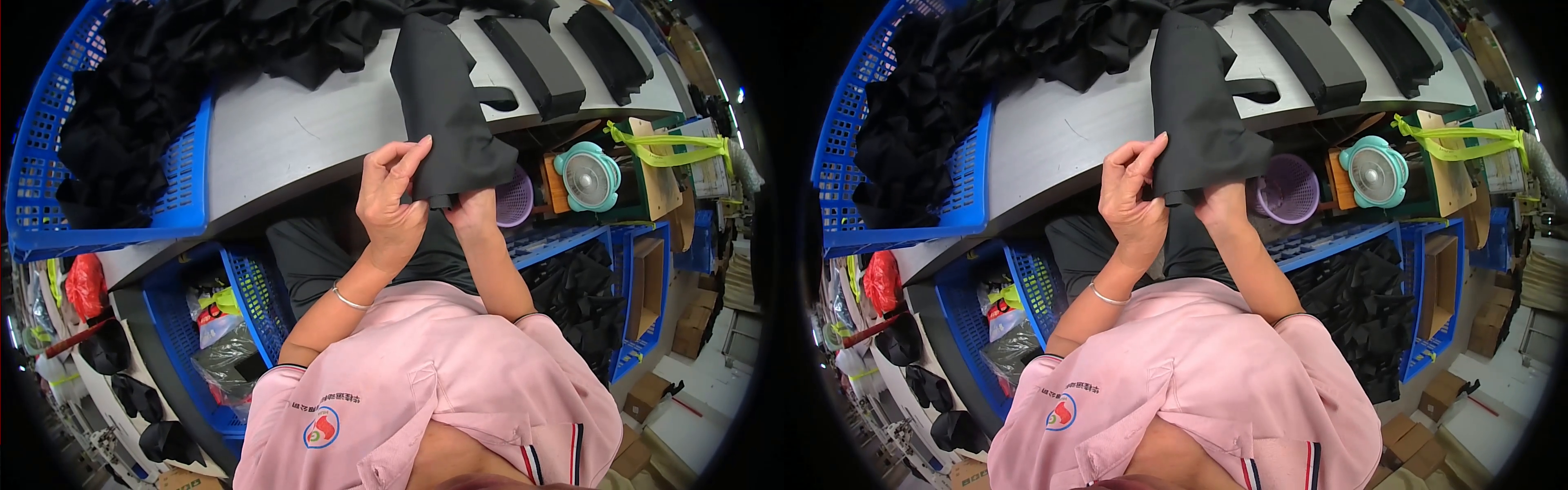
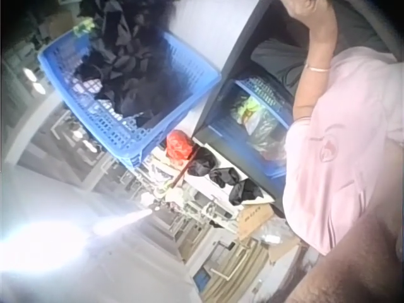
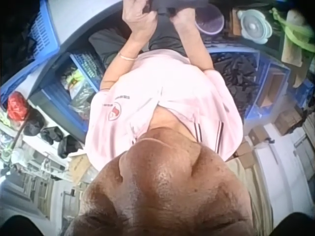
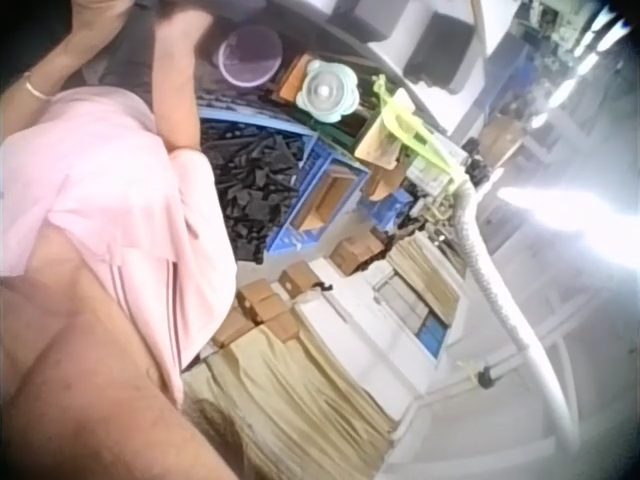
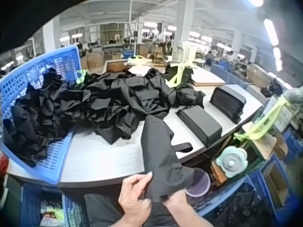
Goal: The worker is inspecting and sorting black fabric pieces at a manufacturing workstation, folding and arranging them into bins.
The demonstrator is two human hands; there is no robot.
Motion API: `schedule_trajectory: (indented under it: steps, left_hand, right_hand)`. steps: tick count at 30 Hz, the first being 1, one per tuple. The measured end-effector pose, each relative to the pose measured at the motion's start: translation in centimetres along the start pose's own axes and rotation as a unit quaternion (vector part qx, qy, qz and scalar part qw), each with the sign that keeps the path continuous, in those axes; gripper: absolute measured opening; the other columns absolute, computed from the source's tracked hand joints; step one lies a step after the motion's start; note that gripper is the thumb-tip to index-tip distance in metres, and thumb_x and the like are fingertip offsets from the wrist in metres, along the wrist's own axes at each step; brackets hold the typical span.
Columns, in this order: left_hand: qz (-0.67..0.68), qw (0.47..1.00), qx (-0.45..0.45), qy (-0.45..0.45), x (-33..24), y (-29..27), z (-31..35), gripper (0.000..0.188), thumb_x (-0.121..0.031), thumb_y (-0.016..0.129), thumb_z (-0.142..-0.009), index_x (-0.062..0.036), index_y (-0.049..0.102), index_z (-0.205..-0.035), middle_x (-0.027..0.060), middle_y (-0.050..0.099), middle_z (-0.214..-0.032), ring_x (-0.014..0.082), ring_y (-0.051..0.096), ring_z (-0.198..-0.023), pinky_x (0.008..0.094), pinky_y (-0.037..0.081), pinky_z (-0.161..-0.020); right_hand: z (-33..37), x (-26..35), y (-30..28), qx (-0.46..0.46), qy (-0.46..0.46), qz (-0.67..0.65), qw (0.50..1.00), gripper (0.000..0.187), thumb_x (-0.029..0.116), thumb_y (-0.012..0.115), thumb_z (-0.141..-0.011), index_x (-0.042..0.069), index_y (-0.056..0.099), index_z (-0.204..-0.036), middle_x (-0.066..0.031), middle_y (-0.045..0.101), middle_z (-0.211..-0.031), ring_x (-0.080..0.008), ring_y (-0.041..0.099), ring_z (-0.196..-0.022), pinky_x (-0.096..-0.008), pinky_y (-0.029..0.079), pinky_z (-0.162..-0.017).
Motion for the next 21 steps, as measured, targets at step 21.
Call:
schedule_trajectory:
  steps: [21]
  left_hand:
    - [-0.004,1.000,-0.001,-0.014,0.7,0.8,0.9,0.071,0.021,0.066,-0.059,-0.0088,0.071,-0.123,0.0065,0.059,-0.106,0.0177,0.060,-0.087,0.0285,0.054,-0.076]
  right_hand:
    - [-0.5,-1.3,0.4,-0.032,0.105,-0.165,0.980,0.032,0.027,0.062,-0.096,0.008,0.059,-0.121,-0.0062,0.065,-0.112,-0.0190,0.066,-0.099,-0.0344,0.057,-0.084]
Point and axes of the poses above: each hand's wrist, its own z-axis away from the middle knuckle, its own y-axis out of the palm, x = y × z, the point moved 2 cm from there along -z, towards the middle knuckle
